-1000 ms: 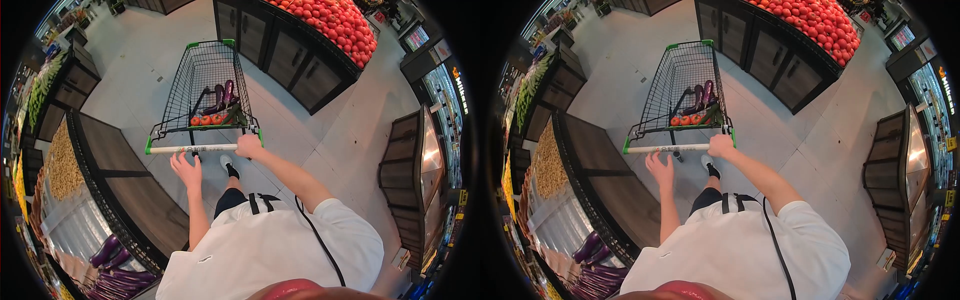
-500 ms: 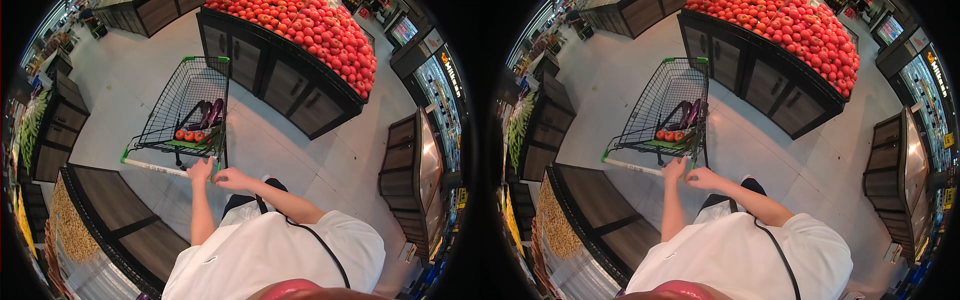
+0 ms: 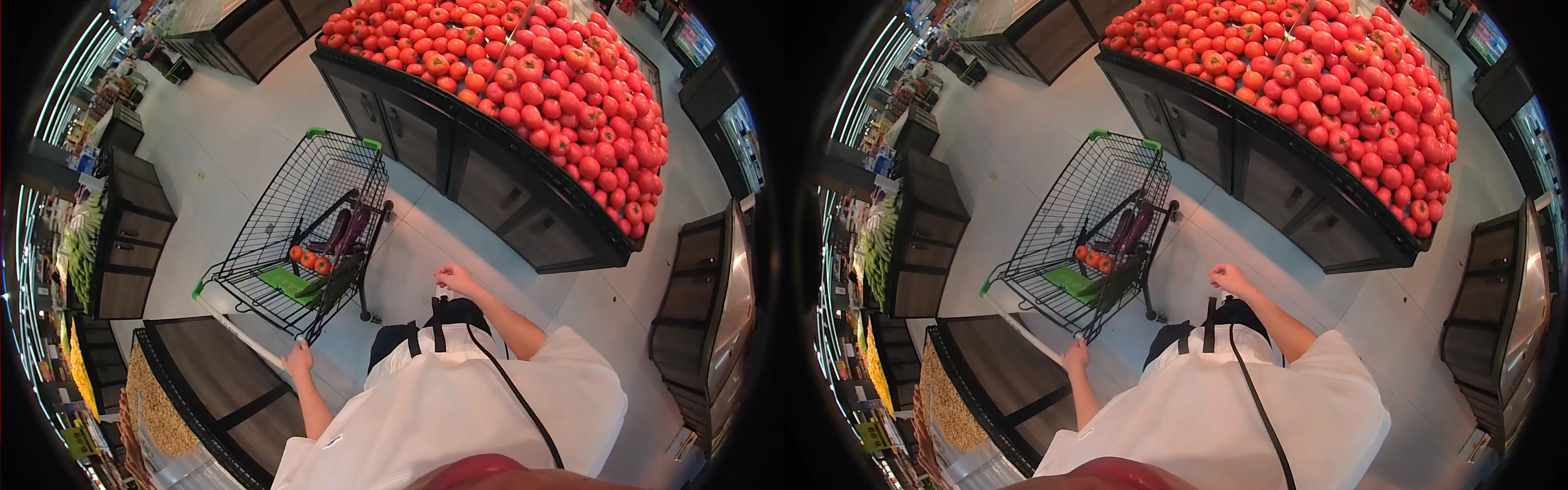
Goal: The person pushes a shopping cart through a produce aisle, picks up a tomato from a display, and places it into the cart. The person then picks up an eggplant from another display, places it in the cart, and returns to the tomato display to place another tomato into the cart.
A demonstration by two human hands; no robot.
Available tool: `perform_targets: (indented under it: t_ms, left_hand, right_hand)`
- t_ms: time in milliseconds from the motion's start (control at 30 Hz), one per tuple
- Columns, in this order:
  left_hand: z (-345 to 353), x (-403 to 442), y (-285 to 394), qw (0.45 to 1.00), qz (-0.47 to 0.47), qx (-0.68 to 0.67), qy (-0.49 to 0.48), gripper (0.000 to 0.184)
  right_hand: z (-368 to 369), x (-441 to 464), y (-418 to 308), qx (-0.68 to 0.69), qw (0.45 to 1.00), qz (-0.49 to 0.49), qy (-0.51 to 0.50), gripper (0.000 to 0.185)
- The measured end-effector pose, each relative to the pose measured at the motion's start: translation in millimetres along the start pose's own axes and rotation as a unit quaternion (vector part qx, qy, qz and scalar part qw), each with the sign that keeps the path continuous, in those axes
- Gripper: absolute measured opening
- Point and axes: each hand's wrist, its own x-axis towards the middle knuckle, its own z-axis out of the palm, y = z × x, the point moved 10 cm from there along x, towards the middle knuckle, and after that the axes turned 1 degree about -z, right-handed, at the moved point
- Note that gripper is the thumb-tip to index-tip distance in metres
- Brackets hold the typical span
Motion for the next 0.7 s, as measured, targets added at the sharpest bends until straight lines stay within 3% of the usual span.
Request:
perform_targets:
  t_ms: [67, 133, 200, 267, 333, 400, 467, 533, 600, 700]
  left_hand:
    - [-12.0, -5.4, -14.0, 0.992, -0.033, 0.114, -0.043, 0.040]
    - [-64.4, -20.2, -2.5, 0.988, -0.141, -0.051, 0.034, 0.022]
    - [-87.2, -7.1, 18.7, 0.989, -0.122, -0.070, 0.053, 0.018]
    - [-136.6, 1.8, 81.3, 0.976, 0.001, -0.110, 0.186, 0.018]
    - [-163.8, 29.9, 167.3, 0.947, 0.112, -0.192, 0.231, 0.018]
    - [-166.6, 61.7, 251.2, 0.912, 0.217, -0.278, 0.208, 0.016]
    - [-179.4, 88.6, 338.3, 0.872, 0.277, -0.387, 0.116, 0.016]
    - [-189.2, 109.4, 413.5, 0.842, 0.360, -0.388, 0.102, 0.016]
    - [-209.6, 116.0, 482.9, 0.806, 0.410, -0.424, 0.056, 0.016]
    - [-219.7, 134.1, 562.2, 0.764, 0.464, -0.445, -0.060, 0.011]
  right_hand:
    - [-12.6, 46.4, -0.2, -0.058, 0.996, -0.053, -0.044, 0.023]
    - [-34.7, 67.8, -80.3, -0.068, 0.991, -0.100, -0.055, 0.024]
    - [-40.1, 83.6, -118.6, -0.045, 0.990, -0.125, -0.049, 0.025]
    - [-52.8, 110.3, -154.0, -0.081, 0.985, -0.148, -0.018, 0.025]
    - [-63.1, 128.6, -176.3, -0.126, 0.978, -0.168, 0.013, 0.025]
    - [-74.8, 135.9, -191.3, -0.119, 0.977, -0.170, 0.050, 0.027]
    - [-74.4, 153.3, -202.1, -0.149, 0.976, -0.152, 0.033, 0.028]
    - [-83.3, 166.4, -214.6, -0.181, 0.976, -0.122, 0.019, 0.030]
    - [-87.2, 165.8, -243.8, -0.243, 0.956, -0.166, -0.011, 0.032]
    - [-114.5, 173.2, -303.0, -0.229, 0.962, -0.147, 0.025, 0.033]
